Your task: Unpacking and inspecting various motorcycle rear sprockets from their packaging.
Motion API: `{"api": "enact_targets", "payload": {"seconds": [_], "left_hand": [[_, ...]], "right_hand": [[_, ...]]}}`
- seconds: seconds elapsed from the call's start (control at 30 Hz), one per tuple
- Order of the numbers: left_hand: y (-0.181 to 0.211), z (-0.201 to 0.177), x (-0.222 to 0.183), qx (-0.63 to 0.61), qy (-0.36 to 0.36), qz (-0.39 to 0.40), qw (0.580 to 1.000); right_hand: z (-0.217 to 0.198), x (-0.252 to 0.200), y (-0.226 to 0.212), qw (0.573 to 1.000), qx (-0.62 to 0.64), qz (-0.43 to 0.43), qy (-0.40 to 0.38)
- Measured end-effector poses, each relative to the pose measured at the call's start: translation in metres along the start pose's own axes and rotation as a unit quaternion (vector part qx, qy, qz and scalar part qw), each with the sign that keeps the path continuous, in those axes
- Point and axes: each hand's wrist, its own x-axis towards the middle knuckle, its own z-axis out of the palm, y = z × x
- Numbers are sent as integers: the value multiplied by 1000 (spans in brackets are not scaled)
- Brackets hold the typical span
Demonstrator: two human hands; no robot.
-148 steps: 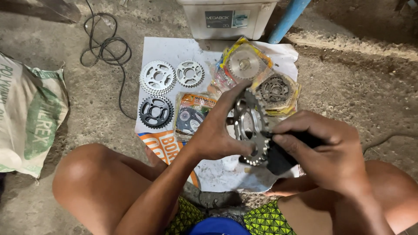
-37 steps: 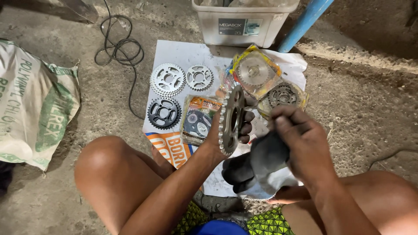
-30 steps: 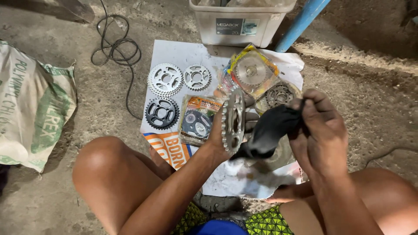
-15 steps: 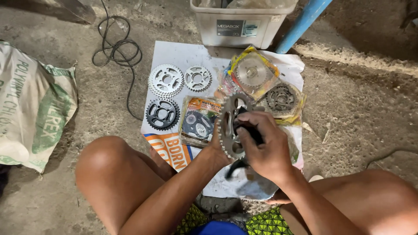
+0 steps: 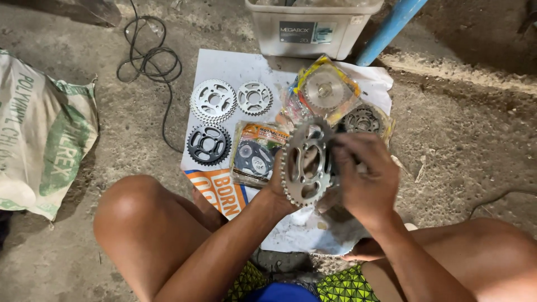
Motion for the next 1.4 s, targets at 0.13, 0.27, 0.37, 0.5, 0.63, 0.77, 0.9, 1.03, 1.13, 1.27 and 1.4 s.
{"api": "enact_targets", "payload": {"seconds": [0.13,0.27,0.37,0.5,0.63,0.77,0.9,1.03,1.13,1.27,1.4], "left_hand": [[-6,31,-29,-5,-19,9,1000],[-6,38,-37,-33,-57,-17,998],[-25,1,-12,-34,-127,-2,991],[-16,22,-29,9,-51,-66,996],[-16,16,-25,-22,-28,-50,998],[-5,18,-26,11,-5,-41,999],[-13,17,-26,3,-10,-50,999],[-3,8,-20,70,-12,-33,997],[13,26,-33,109,1,-21,994],[25,53,-50,115,97,20,988],[32,59,-53,101,103,36,989]], "right_hand": [[0,-6,-3,998,53,6,20],[18,-26,-26,997,80,-19,-6],[25,-21,-1,997,63,-21,38],[11,-4,3,997,37,-10,75],[8,-13,-8,999,29,18,37],[21,-21,-14,998,50,29,6],[13,-11,5,999,3,16,28],[22,-23,-9,999,4,-4,33],[29,-32,9,1000,13,2,9],[14,-16,4,999,-27,39,-22],[28,-43,-2,996,16,76,-51]]}}
